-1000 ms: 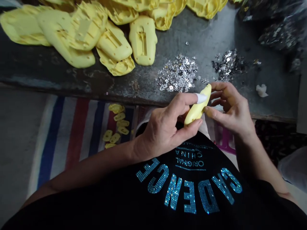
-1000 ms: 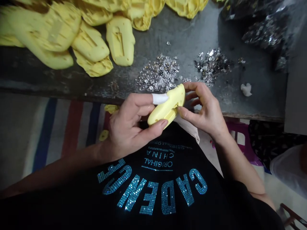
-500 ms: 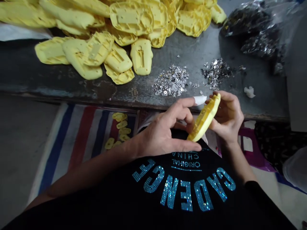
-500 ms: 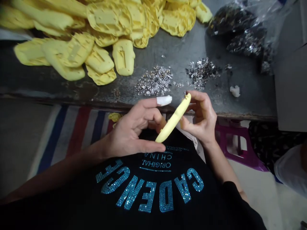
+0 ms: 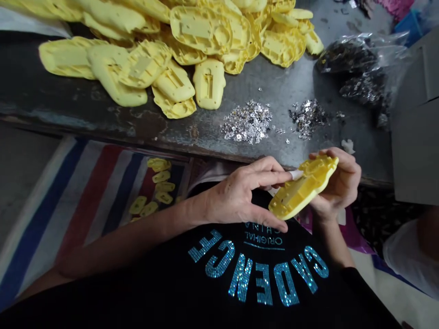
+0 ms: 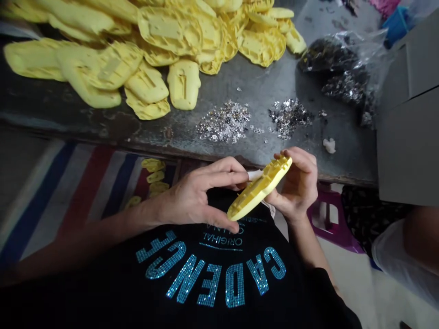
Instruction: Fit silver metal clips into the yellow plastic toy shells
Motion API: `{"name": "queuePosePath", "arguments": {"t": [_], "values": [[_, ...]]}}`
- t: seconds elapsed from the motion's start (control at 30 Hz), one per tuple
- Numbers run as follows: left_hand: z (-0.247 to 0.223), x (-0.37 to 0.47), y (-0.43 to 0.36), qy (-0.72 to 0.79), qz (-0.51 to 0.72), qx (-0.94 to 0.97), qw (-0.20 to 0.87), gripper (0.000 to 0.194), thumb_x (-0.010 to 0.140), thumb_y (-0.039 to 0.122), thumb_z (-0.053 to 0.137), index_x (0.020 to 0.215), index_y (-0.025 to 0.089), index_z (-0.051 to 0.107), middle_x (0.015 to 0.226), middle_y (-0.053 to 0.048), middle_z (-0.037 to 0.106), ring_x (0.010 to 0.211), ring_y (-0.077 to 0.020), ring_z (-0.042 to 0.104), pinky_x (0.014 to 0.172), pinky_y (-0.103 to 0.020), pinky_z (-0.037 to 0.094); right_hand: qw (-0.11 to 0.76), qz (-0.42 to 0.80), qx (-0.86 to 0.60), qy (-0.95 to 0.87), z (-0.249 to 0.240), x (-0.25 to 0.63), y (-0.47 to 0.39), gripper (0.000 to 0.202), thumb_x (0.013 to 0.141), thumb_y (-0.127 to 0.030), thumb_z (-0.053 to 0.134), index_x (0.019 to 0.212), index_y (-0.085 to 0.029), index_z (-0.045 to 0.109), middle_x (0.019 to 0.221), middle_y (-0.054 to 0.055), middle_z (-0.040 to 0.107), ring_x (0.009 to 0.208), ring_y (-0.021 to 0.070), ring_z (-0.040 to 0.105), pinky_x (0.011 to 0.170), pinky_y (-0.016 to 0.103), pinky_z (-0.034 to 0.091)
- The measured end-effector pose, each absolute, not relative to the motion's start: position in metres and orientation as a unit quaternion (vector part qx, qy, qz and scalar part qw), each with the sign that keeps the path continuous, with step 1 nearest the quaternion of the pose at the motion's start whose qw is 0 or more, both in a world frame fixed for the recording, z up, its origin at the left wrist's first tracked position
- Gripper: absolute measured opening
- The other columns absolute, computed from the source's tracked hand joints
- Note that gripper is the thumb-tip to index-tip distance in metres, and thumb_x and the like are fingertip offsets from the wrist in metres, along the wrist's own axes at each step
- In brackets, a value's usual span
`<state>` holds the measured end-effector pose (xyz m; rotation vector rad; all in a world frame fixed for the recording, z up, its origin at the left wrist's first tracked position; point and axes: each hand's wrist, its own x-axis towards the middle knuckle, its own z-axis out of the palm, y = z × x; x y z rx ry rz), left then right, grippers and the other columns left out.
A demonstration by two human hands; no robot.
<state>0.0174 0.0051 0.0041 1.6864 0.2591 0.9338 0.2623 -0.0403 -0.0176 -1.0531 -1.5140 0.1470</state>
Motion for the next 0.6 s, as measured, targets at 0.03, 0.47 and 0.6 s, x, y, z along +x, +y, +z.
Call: {"name": "queuePosePath", "arguments": {"t": [0.03,0.47,0.6], "values": [[0.002,0.016,0.006,0.11,0.406,0.713,0.561,0.09,0.07,0.028,0.112,0.154,0.028,0.079,0.124,-0.009,0.074,0.113,-0.0239,0.076,0.095,-0.034,0.073,0.599,0.067,-0.454,-0.656,-0.016,0.261,-0.04,0.061,0.091,-0.06,0.081,0.147,-0.038,0.069,0.125,0.008,0.065,0.104,0.0311,0.072,0.083,0.051,0.069],[-0.042,-0.19,-0.06,0.616,0.452,0.56,0.32,0.013,0.101,0.038,0.083,0.101,0.025,0.079,0.084,0.002,0.08,0.07,-0.019,0.074,0.06,-0.027,0.06,0.294,0.261,-0.452,-0.801,0.018,0.2,0.139,0.045,0.099,-0.055,0.085,0.13,-0.024,0.078,0.115,0.011,0.086,0.093,0.0253,0.082,0.086,0.044,0.067],[-0.065,-0.25,-0.074,0.655,0.432,0.551,0.284,0.021,0.087,0.04,0.091,0.096,0.03,0.075,0.081,0.006,0.073,0.066,-0.0209,0.069,0.051,-0.029,0.052,0.235,0.348,-0.51,-0.751,-0.004,0.17,0.205,0.072,0.085,-0.059,0.093,0.139,-0.021,0.064,0.116,0.014,0.085,0.084,0.0266,0.078,0.079,0.047,0.066]]}}
